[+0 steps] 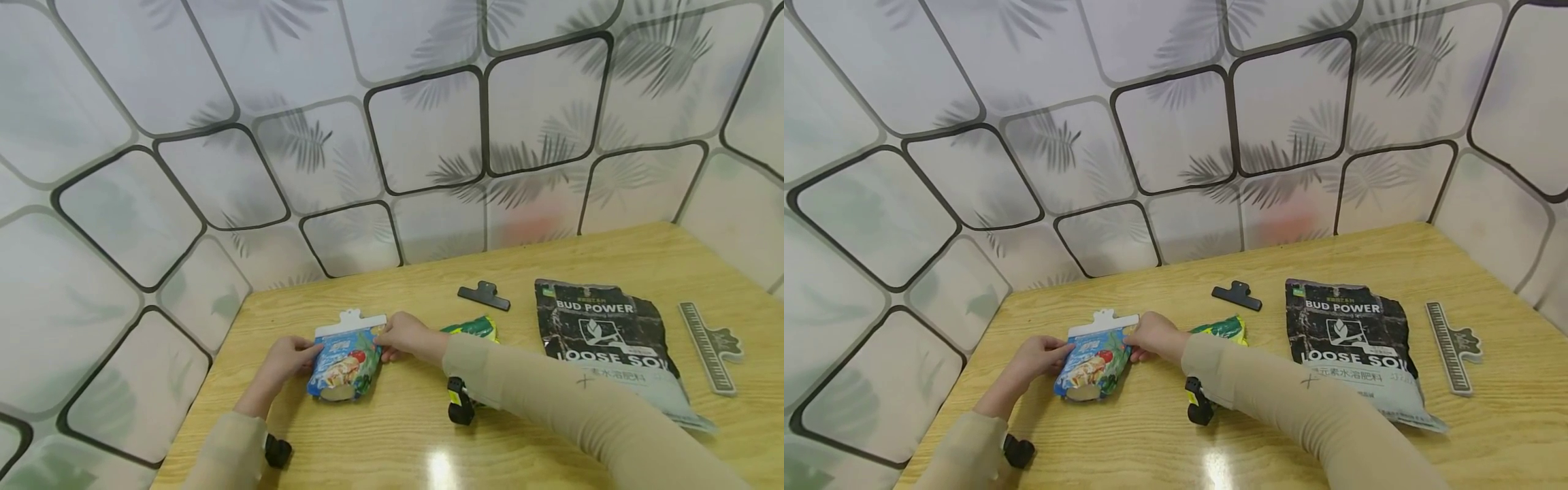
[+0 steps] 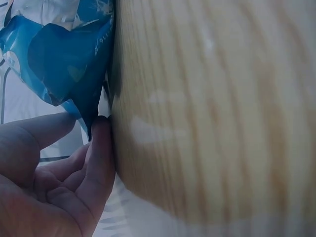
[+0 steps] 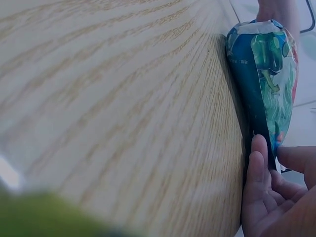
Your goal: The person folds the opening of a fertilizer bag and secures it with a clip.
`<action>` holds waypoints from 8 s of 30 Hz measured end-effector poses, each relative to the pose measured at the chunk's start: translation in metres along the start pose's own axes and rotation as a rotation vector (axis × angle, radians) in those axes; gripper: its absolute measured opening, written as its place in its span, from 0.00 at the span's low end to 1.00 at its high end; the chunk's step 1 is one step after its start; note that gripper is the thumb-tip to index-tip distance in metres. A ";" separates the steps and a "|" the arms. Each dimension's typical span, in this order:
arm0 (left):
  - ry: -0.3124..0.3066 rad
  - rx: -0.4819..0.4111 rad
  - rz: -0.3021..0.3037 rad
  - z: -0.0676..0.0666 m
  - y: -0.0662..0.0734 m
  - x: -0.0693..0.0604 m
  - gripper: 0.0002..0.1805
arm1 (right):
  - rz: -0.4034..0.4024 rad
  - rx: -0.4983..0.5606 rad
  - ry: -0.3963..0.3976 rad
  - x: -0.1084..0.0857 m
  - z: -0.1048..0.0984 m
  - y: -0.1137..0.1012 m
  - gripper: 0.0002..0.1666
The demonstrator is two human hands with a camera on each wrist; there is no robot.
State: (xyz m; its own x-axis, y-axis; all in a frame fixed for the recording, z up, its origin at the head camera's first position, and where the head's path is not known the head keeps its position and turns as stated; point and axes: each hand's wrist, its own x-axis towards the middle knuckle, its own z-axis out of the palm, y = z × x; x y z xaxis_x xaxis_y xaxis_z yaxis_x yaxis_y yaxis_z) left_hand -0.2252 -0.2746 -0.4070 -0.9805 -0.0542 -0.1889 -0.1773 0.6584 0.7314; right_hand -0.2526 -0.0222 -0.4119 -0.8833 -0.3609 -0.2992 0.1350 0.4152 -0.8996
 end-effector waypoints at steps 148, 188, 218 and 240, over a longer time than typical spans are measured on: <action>-0.275 0.173 0.203 0.002 0.081 0.004 0.14 | -0.005 -0.303 -0.004 -0.035 -0.089 -0.001 0.14; -0.348 0.117 0.301 0.057 0.099 0.010 0.15 | -0.014 -0.308 0.032 -0.064 -0.144 0.034 0.14; -0.414 0.106 0.287 0.097 0.104 0.008 0.13 | 0.018 -0.308 0.066 -0.079 -0.174 0.065 0.13; -0.419 0.106 0.275 0.110 0.106 0.008 0.14 | 0.076 -0.205 0.031 -0.082 -0.172 0.073 0.15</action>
State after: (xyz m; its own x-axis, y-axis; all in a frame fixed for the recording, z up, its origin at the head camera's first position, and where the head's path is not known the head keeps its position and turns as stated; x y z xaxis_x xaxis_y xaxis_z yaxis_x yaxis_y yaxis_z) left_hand -0.2427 -0.1227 -0.4037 -0.8676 0.4232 -0.2613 0.1131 0.6796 0.7248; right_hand -0.2470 0.1812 -0.3987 -0.8878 -0.2975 -0.3511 0.1105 0.6028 -0.7902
